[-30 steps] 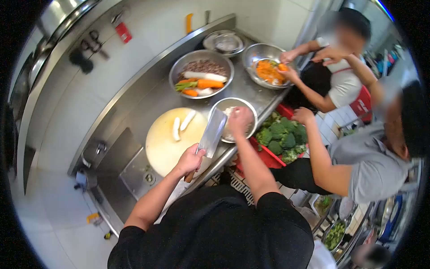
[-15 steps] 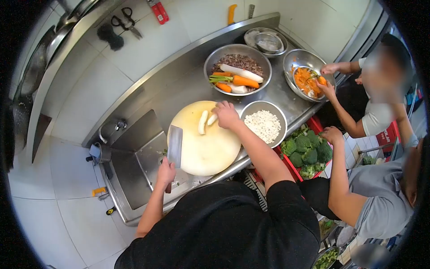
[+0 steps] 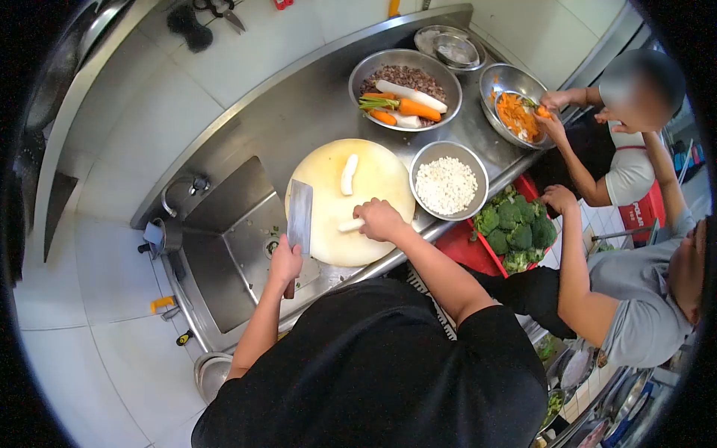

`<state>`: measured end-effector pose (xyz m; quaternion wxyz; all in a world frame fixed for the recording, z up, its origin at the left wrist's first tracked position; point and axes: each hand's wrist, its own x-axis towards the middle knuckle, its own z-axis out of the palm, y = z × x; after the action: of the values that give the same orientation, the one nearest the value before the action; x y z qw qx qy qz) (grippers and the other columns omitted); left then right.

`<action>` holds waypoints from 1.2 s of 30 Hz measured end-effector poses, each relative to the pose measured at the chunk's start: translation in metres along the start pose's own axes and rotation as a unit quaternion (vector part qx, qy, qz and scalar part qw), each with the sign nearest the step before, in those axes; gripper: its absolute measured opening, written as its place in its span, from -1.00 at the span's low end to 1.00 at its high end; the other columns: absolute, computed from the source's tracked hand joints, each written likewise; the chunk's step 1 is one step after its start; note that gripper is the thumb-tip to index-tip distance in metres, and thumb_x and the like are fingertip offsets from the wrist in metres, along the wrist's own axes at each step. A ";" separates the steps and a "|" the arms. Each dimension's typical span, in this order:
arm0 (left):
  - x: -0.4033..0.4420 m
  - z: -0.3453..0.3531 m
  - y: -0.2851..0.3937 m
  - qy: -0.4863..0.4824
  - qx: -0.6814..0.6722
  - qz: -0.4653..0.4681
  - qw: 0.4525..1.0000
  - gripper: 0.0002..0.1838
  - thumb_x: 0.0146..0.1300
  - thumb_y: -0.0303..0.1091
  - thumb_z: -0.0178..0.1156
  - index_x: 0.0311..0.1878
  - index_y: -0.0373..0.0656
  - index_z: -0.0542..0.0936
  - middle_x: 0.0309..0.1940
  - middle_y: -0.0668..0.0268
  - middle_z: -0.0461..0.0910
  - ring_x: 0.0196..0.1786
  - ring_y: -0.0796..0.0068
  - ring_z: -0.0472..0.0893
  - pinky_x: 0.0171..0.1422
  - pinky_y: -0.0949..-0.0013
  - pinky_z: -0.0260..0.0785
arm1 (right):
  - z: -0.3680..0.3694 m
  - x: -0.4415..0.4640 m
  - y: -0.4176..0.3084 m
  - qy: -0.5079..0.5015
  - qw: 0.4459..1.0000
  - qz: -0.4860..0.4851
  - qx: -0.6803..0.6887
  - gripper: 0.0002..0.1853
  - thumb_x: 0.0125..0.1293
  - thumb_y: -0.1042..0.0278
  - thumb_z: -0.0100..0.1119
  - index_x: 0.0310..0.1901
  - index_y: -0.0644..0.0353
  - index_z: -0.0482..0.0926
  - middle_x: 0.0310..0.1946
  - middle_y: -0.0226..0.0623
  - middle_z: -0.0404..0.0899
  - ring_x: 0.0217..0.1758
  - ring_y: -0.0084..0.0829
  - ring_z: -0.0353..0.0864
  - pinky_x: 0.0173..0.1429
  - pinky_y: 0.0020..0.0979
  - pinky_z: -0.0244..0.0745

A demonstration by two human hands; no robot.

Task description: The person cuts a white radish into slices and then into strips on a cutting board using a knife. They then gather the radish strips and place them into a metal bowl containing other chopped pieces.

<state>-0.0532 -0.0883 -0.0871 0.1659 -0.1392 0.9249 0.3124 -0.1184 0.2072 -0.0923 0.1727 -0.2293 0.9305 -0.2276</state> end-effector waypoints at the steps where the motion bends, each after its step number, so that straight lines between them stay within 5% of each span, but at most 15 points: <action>1: 0.000 0.000 0.000 -0.002 -0.010 0.005 1.000 -0.64 0.49 -0.28 0.14 0.18 -0.33 0.45 -0.09 -0.30 0.70 0.02 -0.35 0.68 0.15 -0.21 0.50 | 0.006 -0.005 -0.002 0.015 1.000 0.012 -0.002 -0.61 0.20 0.30 0.50 0.08 0.03 0.70 -0.02 -0.27 0.73 0.20 -0.13 0.62 0.31 -0.08 0.49; 7: -0.040 -0.018 0.025 0.000 0.025 0.096 0.995 -0.67 0.54 -0.24 0.10 0.19 -0.27 0.47 -0.15 -0.25 0.72 -0.04 -0.34 0.70 0.08 -0.23 0.51 | 0.022 -0.024 -0.010 0.123 0.992 -0.018 0.009 -0.64 0.25 0.23 0.44 0.08 0.03 0.69 -0.02 -0.18 0.71 0.11 -0.07 0.66 0.26 -0.06 0.52; 10: -0.058 -0.024 0.034 -0.039 0.073 0.086 0.993 -0.68 0.55 -0.22 0.08 0.18 -0.25 0.49 -0.17 -0.25 0.72 -0.04 -0.34 0.69 0.07 -0.26 0.49 | 0.027 -0.028 -0.024 0.137 0.980 0.024 0.140 -0.65 0.28 0.19 0.38 0.08 0.04 0.69 -0.01 -0.10 0.68 0.02 0.03 0.70 0.19 -0.03 0.59; 13: -0.053 -0.020 0.023 -0.060 0.127 0.090 0.986 -0.71 0.56 -0.23 0.05 0.17 -0.20 0.48 -0.22 -0.27 0.70 -0.07 -0.38 0.69 0.06 -0.29 0.48 | 0.039 -0.025 -0.037 0.130 0.981 0.076 0.126 -0.66 0.30 0.17 0.32 0.07 0.06 0.68 -0.03 -0.04 0.67 -0.03 0.10 0.71 0.16 -0.01 0.63; 25: -0.046 -0.012 0.009 -0.113 0.121 0.080 0.983 -0.68 0.57 -0.22 0.01 0.20 -0.21 0.49 -0.08 -0.29 0.69 0.03 -0.36 0.67 0.18 -0.27 0.47 | 0.047 -0.021 -0.037 0.119 0.988 0.082 0.060 -0.64 0.29 0.13 0.34 0.01 0.18 0.68 0.05 -0.02 0.70 0.08 0.04 0.69 0.30 -0.08 0.55; 27: -0.037 -0.019 0.002 -0.090 0.112 0.073 0.987 -0.66 0.56 -0.21 0.02 0.22 -0.21 0.50 -0.05 -0.27 0.70 0.05 -0.35 0.67 0.20 -0.25 0.48 | 0.052 -0.021 -0.027 0.136 0.974 0.103 0.149 -0.60 0.35 0.20 0.35 0.14 0.19 0.63 0.06 -0.07 0.71 0.10 -0.08 0.69 0.32 -0.16 0.53; 29: -0.032 -0.028 0.002 -0.043 0.109 0.044 0.992 -0.65 0.56 -0.20 0.03 0.24 -0.21 0.50 -0.05 -0.25 0.70 0.06 -0.33 0.67 0.21 -0.24 0.48 | 0.053 -0.015 -0.020 0.145 0.926 0.108 0.333 -0.54 0.42 0.28 0.35 0.29 0.20 0.54 0.06 -0.14 0.72 0.11 -0.21 0.68 0.32 -0.24 0.52; 31: -0.017 -0.035 -0.009 -0.024 0.097 0.023 0.995 -0.66 0.56 -0.21 0.05 0.22 -0.22 0.52 -0.01 -0.23 0.70 0.10 -0.31 0.67 0.22 -0.20 0.48 | 0.050 -0.012 -0.019 0.131 0.791 0.096 0.590 -0.45 0.49 0.36 0.32 0.44 0.19 0.42 0.04 -0.21 0.71 0.12 -0.36 0.65 0.30 -0.32 0.53; 32: -0.014 -0.039 -0.010 -0.019 0.099 0.015 0.995 -0.66 0.55 -0.22 0.07 0.22 -0.22 0.52 0.02 -0.23 0.70 0.12 -0.31 0.66 0.23 -0.19 0.48 | 0.051 -0.007 -0.014 0.098 0.767 0.066 0.631 -0.34 0.54 0.45 0.26 0.58 0.17 0.22 0.02 -0.30 0.68 0.13 -0.53 0.60 0.26 -0.42 0.52; 36: -0.021 -0.043 0.010 -0.012 0.076 0.024 0.997 -0.67 0.56 -0.22 0.08 0.22 -0.23 0.52 0.01 -0.22 0.70 0.12 -0.30 0.66 0.22 -0.19 0.48 | 0.031 -0.009 -0.027 0.114 0.716 0.071 0.685 -0.53 0.50 0.44 0.31 0.39 0.21 0.46 -0.04 -0.36 0.67 0.04 -0.58 0.61 0.17 -0.49 0.53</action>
<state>-0.0471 -0.1042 -0.0418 0.1793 -0.1001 0.9472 0.2464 -0.0885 0.1797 -0.1030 0.1907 0.0462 0.5459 -0.8146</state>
